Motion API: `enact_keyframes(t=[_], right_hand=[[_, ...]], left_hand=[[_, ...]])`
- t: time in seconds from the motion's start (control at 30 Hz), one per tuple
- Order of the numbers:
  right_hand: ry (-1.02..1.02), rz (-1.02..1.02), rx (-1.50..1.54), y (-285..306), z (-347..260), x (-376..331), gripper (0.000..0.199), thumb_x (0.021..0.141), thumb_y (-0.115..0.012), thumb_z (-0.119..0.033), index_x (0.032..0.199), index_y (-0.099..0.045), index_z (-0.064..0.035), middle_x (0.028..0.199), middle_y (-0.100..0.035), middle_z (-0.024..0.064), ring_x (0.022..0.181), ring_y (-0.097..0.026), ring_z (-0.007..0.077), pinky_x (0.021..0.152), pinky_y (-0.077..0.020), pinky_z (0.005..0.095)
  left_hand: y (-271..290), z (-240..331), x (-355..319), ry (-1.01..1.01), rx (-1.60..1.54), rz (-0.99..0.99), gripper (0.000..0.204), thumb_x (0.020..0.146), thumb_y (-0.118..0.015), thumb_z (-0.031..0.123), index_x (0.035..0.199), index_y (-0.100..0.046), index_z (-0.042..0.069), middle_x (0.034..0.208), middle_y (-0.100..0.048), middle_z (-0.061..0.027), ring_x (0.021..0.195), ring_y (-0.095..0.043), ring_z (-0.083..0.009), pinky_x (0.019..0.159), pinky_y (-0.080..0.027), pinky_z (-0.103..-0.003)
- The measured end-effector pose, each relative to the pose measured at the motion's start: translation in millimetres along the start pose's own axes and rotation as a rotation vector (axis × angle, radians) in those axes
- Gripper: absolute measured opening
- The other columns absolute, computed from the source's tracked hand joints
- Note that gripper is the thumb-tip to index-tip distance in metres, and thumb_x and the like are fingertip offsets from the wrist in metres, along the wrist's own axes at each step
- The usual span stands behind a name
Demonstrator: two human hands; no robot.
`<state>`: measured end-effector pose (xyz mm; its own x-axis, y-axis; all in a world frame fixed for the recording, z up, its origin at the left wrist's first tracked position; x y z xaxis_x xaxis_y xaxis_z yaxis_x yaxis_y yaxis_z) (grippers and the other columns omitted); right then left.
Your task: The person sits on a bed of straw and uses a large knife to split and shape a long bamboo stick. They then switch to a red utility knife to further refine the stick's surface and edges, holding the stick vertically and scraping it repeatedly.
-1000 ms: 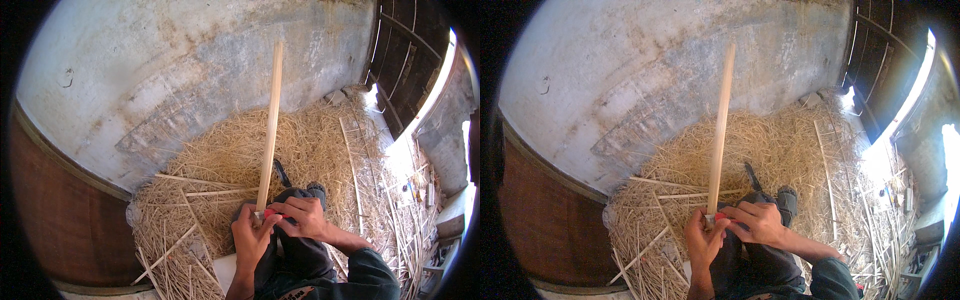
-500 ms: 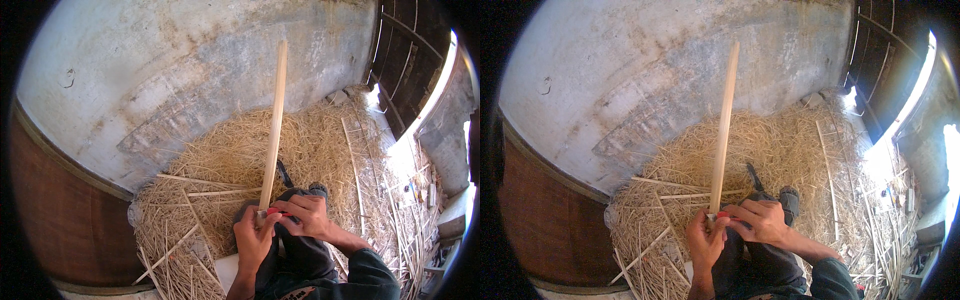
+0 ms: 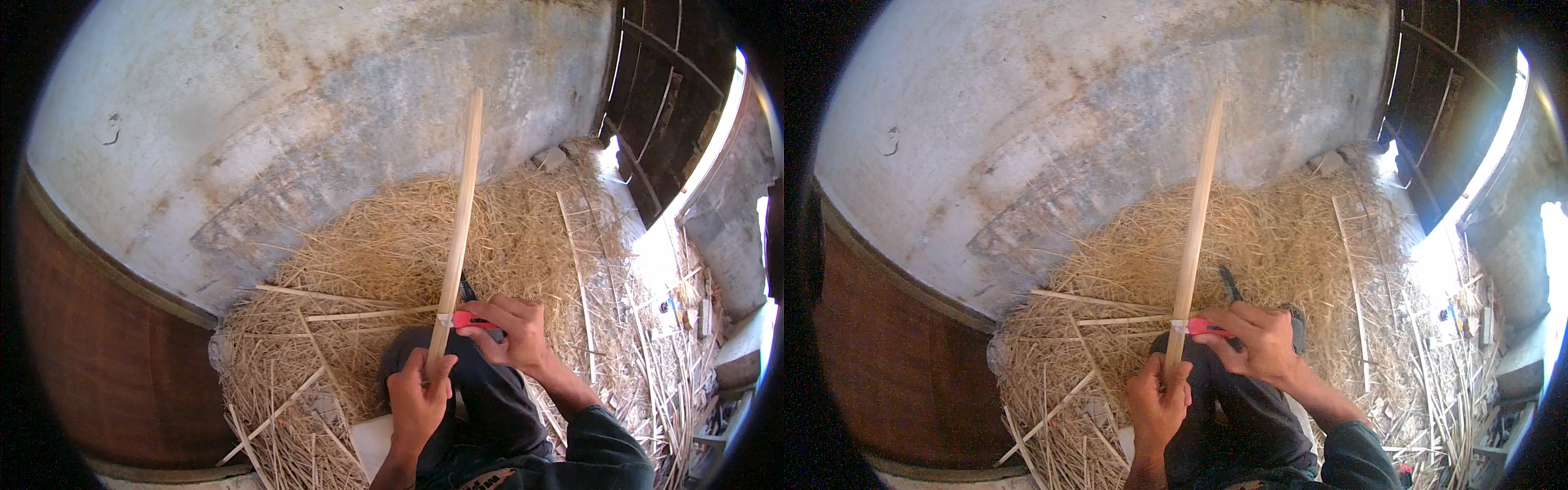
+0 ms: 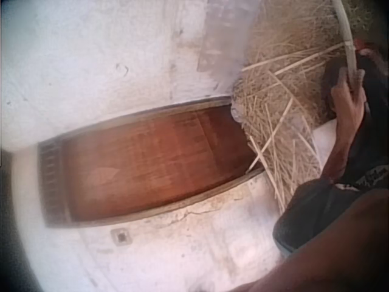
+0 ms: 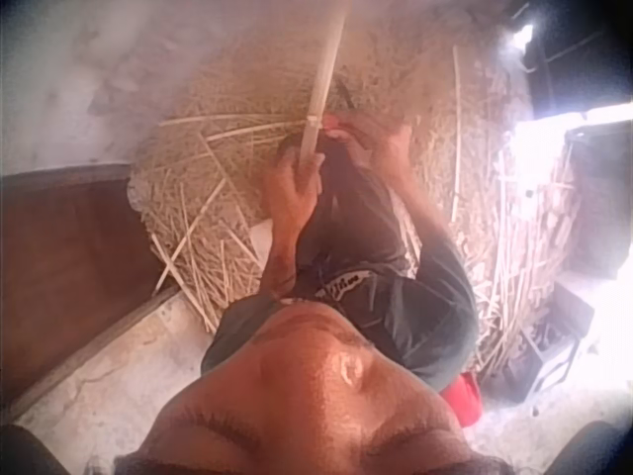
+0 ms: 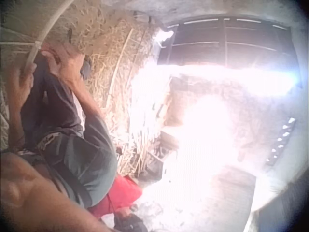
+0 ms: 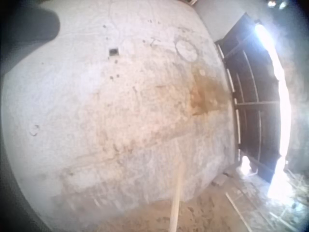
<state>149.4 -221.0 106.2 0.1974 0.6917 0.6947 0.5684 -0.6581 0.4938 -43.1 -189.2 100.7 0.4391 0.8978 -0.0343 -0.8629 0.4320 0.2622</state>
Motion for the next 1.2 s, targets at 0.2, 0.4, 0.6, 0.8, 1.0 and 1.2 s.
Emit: enact_keyframes(t=[0.2,0.4,0.6,0.8,1.0,1.2], right_hand=[[-0.002,-0.053,-0.002,2.9,4.8,2.8,0.02,0.081,-0.085,-0.023,0.1,-0.081,-0.0171,0.071,-0.068,0.0026,0.057,-0.066,0.0205,0.051,-0.0516,0.0329],[-0.392,0.308,-0.187,49.1,94.5,51.7,0.025,0.092,-0.077,-0.025,0.104,-0.078,-0.0035,0.074,-0.071,0.0135,0.063,-0.063,0.0162,0.06,-0.0484,0.0315],[-0.499,0.226,-0.017,47.3,115.2,47.4,0.029,0.098,-0.071,-0.029,0.11,-0.074,-0.0023,0.072,-0.065,0.0107,0.065,-0.056,0.013,0.061,-0.0447,0.031],[-0.459,0.04,0.092,17.3,75.5,19.8,0.023,0.097,-0.07,-0.021,0.11,-0.072,-0.0028,0.078,-0.067,0.0108,0.066,-0.06,0.0177,0.063,-0.0475,0.0327],[-0.448,-0.002,0.069,14.8,65.0,8.0,0.021,0.095,-0.071,-0.019,0.108,-0.071,-0.0019,0.088,-0.07,0.0165,0.073,-0.068,0.0272,0.069,-0.0513,0.0367],[-0.337,-0.07,0.149,15.8,35.9,-3.8,0.021,0.092,-0.074,-0.018,0.107,-0.073,-0.0046,0.09,-0.072,0.014,0.073,-0.07,0.0257,0.066,-0.053,0.0353]], left_hand=[[1.7,7.2,-1.3,0.001,0.068,-0.007,0.033,0.105,-0.065,0.028,0.086,-0.06,0.002,0.055,-0.057,-0.0034,0.048,-0.059,-0.0102,0.048,-0.043,-0.029],[2.4,-17.2,-38.2,0.13,0.03,-0.152,0.034,0.105,-0.062,0.029,0.084,-0.059,0.003,0.054,-0.056,-0.0015,0.048,-0.054,-0.0087,0.046,-0.04,-0.029],[10.9,-44.4,-36.9,0.229,-0.167,-0.143,0.031,0.107,-0.06,0.028,0.09,-0.059,0.002,0.058,-0.054,-0.002,0.046,-0.047,-0.0062,0.044,-0.037,-0.026],[11.2,-30.2,-15.1,0.152,-0.228,-0.116,0.028,0.103,-0.067,0.027,0.093,-0.063,0.001,0.063,-0.059,0.0,0.053,-0.053,-0.0042,0.049,-0.04,-0.023],[3.9,-23.4,5.8,-0.056,0.007,0.028,0.031,0.093,-0.082,0.025,0.099,-0.06,0.004,0.064,-0.058,0.0022,0.057,-0.052,-0.0026,0.053,-0.041,-0.022],[4.0,-17.7,5.4,-0.05,-0.107,0.052,0.039,0.092,-0.083,0.024,0.108,-0.056,0.001,0.069,-0.065,-0.0018,0.062,-0.054,-0.0026,0.057,-0.044,-0.021]])
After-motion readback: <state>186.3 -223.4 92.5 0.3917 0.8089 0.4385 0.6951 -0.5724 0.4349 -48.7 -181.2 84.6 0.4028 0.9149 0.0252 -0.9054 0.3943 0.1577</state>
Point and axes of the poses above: each hand's wrist, its own x-axis towards the middle knuckle, its own y-axis out of the back of the hand, z = x × y, the point moved 2 cm from there along x, towards the middle knuckle
